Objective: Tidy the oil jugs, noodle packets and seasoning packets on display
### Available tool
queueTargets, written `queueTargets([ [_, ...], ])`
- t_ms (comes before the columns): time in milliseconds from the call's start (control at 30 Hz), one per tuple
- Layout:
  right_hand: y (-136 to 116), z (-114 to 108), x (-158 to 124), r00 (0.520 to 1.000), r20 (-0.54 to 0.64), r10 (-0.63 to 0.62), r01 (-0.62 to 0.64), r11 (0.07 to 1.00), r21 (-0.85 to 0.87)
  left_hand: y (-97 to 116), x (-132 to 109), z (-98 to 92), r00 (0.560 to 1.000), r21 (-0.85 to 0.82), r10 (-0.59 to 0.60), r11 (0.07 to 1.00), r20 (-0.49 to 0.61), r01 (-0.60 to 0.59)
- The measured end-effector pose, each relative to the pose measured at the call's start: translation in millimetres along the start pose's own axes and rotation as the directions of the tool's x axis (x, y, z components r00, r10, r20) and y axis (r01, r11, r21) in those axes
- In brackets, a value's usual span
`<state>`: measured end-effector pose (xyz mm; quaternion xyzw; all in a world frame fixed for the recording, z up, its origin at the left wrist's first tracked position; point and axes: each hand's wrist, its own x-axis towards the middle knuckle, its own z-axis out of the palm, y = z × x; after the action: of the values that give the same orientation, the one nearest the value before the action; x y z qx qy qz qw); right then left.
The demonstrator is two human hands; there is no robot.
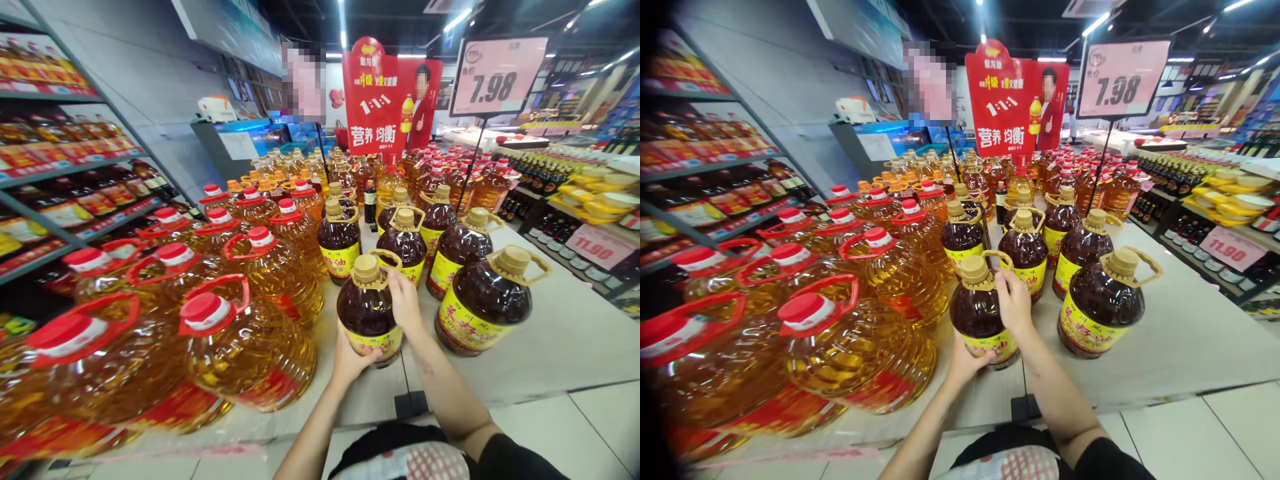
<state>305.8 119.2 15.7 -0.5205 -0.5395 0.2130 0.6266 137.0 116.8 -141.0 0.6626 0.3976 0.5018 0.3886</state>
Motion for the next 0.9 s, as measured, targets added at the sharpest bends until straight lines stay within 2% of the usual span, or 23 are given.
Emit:
queueTargets([
  [67, 16, -14, -2, 0.997, 0.078, 0.015, -0.027, 0.987, 0.156, 2, -2, 0.1, 1.000, 0.019, 0.001, 1.000, 0.002, -0.001],
  [167, 54, -35, -21, 0.983, 0.185, 0.010, -0.081, 0.920, 0.383, -5, -3, -7.3, 0.997, 0.019, -0.008, 1.000, 0.076, 0.007],
  [267, 96, -41, -49, 0.951, 0.304, 0.050, -0.169, 0.909, 0.380, -21, -3, -16.6, 0.979, -0.002, -0.031, 0.999, 0.201, 0.032],
  [367, 123, -29, -75, 0.931, 0.357, 0.072, -0.193, 0.929, 0.316, -36, -7, -19.3, 0.962, -0.065, -0.044, 0.996, 0.269, 0.064],
  [433, 125, -18, -89, 0.958, 0.282, 0.055, -0.144, 0.942, 0.304, -40, -10, -19.1, 0.964, -0.085, -0.056, 0.993, 0.262, 0.081],
  [500, 115, -10, -98, 0.980, 0.190, 0.064, -0.113, 0.959, 0.259, -42, -13, -19.6, 0.960, -0.093, -0.081, 0.990, 0.266, 0.109],
  [600, 92, -10, -107, 0.985, 0.134, 0.108, -0.127, 0.983, 0.134, -40, -21, -16.4, 0.923, -0.098, -0.134, 0.979, 0.361, 0.181],
  [667, 80, -20, -107, 0.980, 0.159, 0.119, -0.128, 0.991, 0.048, -39, -30, -6.8, 0.895, -0.096, -0.156, 0.972, 0.417, 0.215],
  [733, 74, -36, -104, 0.971, 0.217, 0.105, -0.106, 0.994, -0.006, -38, -41, 8.5, 0.887, -0.090, -0.172, 0.969, 0.428, 0.232],
  [800, 76, -54, -99, 0.957, 0.280, 0.080, -0.087, 0.996, 0.013, -37, -50, 24.7, 0.885, -0.080, -0.189, 0.967, 0.425, 0.244],
  [900, 88, -80, -96, 0.939, 0.340, 0.058, -0.109, 0.985, 0.134, -34, -54, 42.3, 0.923, -0.024, -0.202, 0.975, 0.327, 0.222],
])
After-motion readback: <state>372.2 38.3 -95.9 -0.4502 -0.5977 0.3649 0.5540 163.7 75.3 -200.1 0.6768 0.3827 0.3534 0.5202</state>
